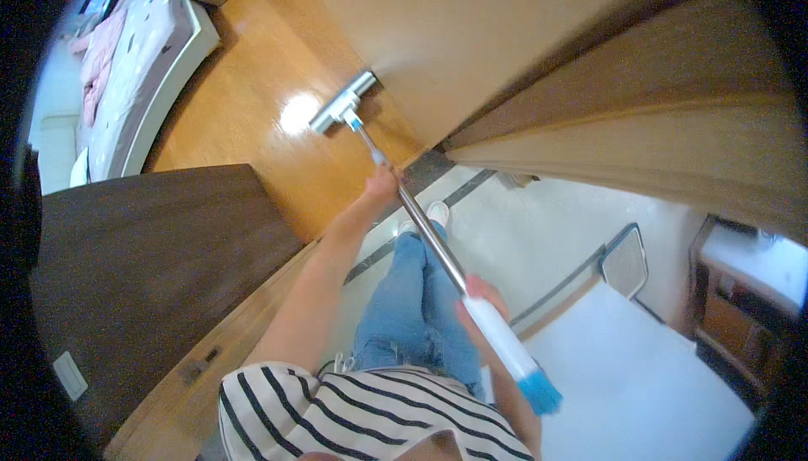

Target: The person cleans the floor by mopping the hallway, opening a door to mop the bedroom floor, and then mopping the floor in the adjoining room using a mop.

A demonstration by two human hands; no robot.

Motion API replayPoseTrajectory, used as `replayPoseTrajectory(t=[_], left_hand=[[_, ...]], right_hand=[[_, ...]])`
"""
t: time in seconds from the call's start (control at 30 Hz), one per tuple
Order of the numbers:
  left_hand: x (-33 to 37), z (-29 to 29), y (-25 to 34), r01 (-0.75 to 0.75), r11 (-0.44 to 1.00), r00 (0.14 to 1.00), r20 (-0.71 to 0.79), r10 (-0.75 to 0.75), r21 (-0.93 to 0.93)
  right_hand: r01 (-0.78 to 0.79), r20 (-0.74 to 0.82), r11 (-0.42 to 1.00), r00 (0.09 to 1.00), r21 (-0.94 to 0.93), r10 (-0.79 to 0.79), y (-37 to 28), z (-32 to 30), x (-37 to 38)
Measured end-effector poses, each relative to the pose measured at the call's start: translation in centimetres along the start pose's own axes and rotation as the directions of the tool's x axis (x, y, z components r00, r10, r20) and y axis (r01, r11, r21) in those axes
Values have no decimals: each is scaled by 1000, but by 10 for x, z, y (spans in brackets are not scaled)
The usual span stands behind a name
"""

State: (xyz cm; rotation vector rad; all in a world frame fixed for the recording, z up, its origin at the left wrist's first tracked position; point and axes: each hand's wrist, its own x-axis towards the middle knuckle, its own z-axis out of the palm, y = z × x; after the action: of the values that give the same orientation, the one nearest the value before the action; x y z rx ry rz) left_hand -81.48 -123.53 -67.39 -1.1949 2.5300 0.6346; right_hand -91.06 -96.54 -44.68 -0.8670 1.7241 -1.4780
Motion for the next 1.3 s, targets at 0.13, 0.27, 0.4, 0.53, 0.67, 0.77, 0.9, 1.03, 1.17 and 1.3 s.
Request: replayPoseTrajectory(t=[0.13,0.27,0.4,0.53,0.67,0.77,0.9,1.03,1.17,1.3], left_hand=[[-89,15,111,-408,911,876,259,407,-51],[-166,82,166,-755,617,600,145,786,-221],[-184,76,179,-564,652,733,56,678,-507],[-201,49,159,-451,678,862,-87,500,-580],[-199,34,115,-349,772,935,-143,324,-531],[-200,38,63,-209,882,975,-164,152,-422],[-188,76,5,-66,907,985,-174,-8,-416],[-189,88,1,-39,838,937,-311,-159,-545],[-190,97,38,-136,802,849,-486,-209,-581],[-177,123,121,-193,770,871,-467,-150,-608]], right_hand=[[-70,-132,967,990,-246,38,-58,-74,-111],[-454,-404,891,813,10,419,-121,-100,-198],[-15,-206,986,978,-166,-20,-136,-117,-196],[63,-69,989,995,-136,-73,-120,-142,-164],[216,60,975,974,49,-218,-121,-109,-106],[191,280,982,942,7,-185,-99,-80,-76],[94,558,994,823,50,-106,-77,-37,-37],[161,775,986,618,41,-133,-75,-28,-12],[139,769,989,626,53,-129,-74,-69,-5],[100,769,990,624,101,-141,-60,-158,-9]])
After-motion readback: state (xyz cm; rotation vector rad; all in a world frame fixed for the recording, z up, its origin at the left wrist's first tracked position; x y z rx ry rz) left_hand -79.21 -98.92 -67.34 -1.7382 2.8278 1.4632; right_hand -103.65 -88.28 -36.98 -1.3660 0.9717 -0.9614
